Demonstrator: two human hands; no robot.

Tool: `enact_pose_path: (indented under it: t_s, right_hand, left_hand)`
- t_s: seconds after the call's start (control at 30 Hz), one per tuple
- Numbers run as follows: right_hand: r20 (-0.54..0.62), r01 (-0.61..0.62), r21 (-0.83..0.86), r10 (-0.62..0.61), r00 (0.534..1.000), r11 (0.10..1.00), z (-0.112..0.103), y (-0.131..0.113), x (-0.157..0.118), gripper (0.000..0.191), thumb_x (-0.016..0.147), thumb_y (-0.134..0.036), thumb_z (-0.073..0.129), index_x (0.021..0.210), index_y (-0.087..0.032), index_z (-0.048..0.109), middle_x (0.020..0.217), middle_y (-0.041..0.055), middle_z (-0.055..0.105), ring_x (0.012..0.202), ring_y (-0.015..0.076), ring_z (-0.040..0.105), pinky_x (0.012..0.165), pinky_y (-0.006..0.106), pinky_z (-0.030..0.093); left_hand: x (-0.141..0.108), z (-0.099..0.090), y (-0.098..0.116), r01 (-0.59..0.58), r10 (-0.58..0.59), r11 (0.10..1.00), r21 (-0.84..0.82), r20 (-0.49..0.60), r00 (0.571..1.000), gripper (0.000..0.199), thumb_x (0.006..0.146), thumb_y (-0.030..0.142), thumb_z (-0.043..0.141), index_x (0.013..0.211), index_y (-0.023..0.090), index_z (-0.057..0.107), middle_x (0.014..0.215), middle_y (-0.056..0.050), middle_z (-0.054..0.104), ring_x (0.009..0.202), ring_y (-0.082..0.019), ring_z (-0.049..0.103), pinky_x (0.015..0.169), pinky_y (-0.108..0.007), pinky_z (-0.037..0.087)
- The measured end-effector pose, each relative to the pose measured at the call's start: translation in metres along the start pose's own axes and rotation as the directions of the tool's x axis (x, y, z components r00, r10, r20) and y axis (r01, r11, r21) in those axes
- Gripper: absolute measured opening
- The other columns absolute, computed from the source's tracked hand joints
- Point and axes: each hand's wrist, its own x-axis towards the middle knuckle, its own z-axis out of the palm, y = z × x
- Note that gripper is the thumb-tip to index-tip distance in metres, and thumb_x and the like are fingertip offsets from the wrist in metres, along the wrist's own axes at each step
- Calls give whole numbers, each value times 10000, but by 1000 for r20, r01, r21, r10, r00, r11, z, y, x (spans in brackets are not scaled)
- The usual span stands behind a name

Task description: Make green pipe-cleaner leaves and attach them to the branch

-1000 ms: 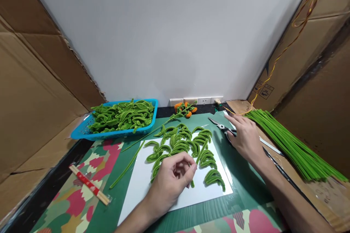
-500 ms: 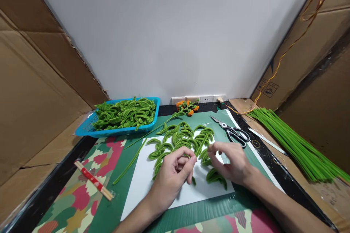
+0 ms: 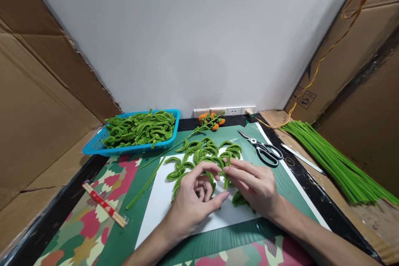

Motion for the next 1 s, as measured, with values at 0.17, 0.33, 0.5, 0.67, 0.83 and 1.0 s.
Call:
enact_pose_path:
  t_s: [0.17, 0.33, 0.5, 0.67, 0.83, 1.0]
  right_hand:
    - [43, 34, 77, -38, 998, 996, 1, 0, -1, 210, 987, -83, 657, 1137, -189, 758, 1077, 136, 823, 899, 197, 819, 706, 260, 661]
    - [73, 45, 144, -56, 996, 989, 4, -2, -3, 198, 954, -60, 678, 1106, -174, 734, 1083, 142, 820, 899, 215, 813, 743, 301, 664]
    - [90, 84, 178, -101, 991, 980, 4, -2, -2, 150, 955, -85, 667, 1070, -176, 698, 954, 119, 803, 853, 224, 777, 725, 337, 642]
    - [153, 51, 220, -87, 984, 974, 2, -6, 0, 100, 1001, -130, 608, 1047, -182, 680, 894, 101, 766, 827, 209, 741, 709, 321, 624]
    - [127, 43, 276, -81, 989, 960, 1, -12, 4, 155, 986, -98, 589, 1090, -180, 670, 925, 114, 771, 853, 212, 747, 743, 323, 647]
    - [90, 29, 260, -54, 995, 965, 3, -11, 2, 208, 930, -39, 628, 1070, -180, 688, 943, 116, 787, 815, 196, 758, 716, 294, 651]
  left_hand:
    - [1, -1, 4, -40, 40, 999, 28, 12, 999, 611, 796, 349, 899, 1357, 262, 674, 1090, -68, 674, 690, -137, 573, 492, -200, 404]
    - [1, -3, 4, 8, -8, 1000, 2, 88, 996, 642, 838, 347, 871, 1432, 255, 646, 821, 4, 593, 652, -140, 533, 518, -205, 411]
    - [1, -7, 0, -51, 51, 999, -2, 100, 994, 412, 875, 283, 836, 1272, 260, 730, 1061, -29, 586, 674, -102, 532, 560, -219, 416]
    - [1, -11, -2, -53, 56, 998, -37, 83, 995, 358, 834, 250, 883, 1153, 224, 724, 865, 26, 538, 662, -99, 478, 587, -206, 392]
    - [2, -10, -1, 71, -43, 973, -219, 132, 990, 343, 806, 294, 915, 1033, 206, 673, 717, 46, 585, 578, -98, 520, 527, -185, 417]
    - [4, -8, 4, 113, -77, 960, -258, 145, 986, 328, 800, 321, 924, 980, 207, 674, 665, 43, 642, 486, -91, 545, 469, -185, 447]
